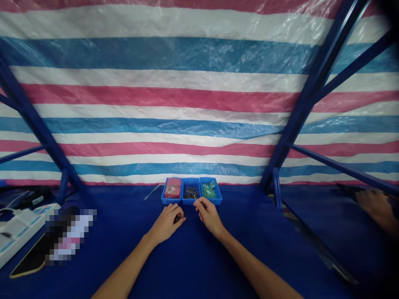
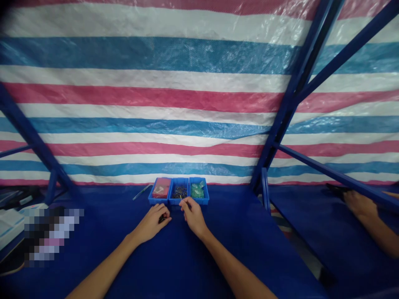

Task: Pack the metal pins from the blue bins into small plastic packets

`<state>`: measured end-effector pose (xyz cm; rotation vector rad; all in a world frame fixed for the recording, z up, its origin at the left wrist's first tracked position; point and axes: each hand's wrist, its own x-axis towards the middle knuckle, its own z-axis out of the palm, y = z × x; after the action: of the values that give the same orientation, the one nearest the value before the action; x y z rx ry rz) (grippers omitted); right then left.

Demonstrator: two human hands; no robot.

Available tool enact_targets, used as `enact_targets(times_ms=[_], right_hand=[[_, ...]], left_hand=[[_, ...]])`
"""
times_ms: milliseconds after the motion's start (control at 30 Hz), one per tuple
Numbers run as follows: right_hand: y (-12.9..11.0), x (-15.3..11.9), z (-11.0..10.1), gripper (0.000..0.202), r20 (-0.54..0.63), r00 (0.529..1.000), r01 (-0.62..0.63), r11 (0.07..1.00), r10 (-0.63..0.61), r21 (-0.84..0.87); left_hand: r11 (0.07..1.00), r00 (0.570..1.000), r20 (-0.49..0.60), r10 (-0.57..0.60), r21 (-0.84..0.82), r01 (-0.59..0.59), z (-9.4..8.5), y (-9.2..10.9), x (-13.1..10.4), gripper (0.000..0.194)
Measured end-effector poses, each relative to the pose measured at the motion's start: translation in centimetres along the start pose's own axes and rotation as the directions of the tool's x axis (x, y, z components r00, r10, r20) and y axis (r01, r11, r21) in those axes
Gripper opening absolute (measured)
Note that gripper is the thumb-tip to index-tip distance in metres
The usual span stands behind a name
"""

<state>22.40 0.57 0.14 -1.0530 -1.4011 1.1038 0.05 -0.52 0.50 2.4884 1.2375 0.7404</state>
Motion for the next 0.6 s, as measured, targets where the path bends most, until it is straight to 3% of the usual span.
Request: enact_targets(times_ms=[167,267,333,433,500,600], right_hand=[[-0.17,0.12,0.03,0.044,0.074,0.988,-0.150,0.956,0.135,0.254],[-0.16,0.13,-0.05,0.047,0.083,0.983,-0.180,0.939,0.163,0.293],[-0.17,0.10,-0.11,0.046,0.047,0.989,-0.148,0.962,0.140,0.230],[-0.27,-0.09,-0.23,0.041,-0.058,0.998,0.038,0.999,-0.038,-0.011],[-0.40,-0.31,-0.29,0.035,-0.102,0.981,0.144,0.971,-0.166,-0.193],[-0.65,-0.64,-0.37,0.027,-0.115,0.964,0.182,0.912,-0.239,-0.367]], left_hand=[[1.000,1.000,-0.002,0.000,0.003,0.000,0.08,-0.10,-0.01,0.016],[1.000,1.000,-0.001,-0.005,0.009,0.005,0.10,-0.07,-0.03,0.015],[1.000,1.000,0.000,-0.003,0.012,0.003,0.10,-0.07,-0.04,0.015],[1.000,1.000,-0.004,0.002,0.013,-0.002,0.08,-0.08,-0.03,0.014],[1.000,1.000,-0.008,0.006,0.011,-0.005,0.07,-0.10,-0.02,0.015],[1.000,1.000,-0.009,0.009,0.011,-0.009,0.04,-0.10,-0.01,0.015]])
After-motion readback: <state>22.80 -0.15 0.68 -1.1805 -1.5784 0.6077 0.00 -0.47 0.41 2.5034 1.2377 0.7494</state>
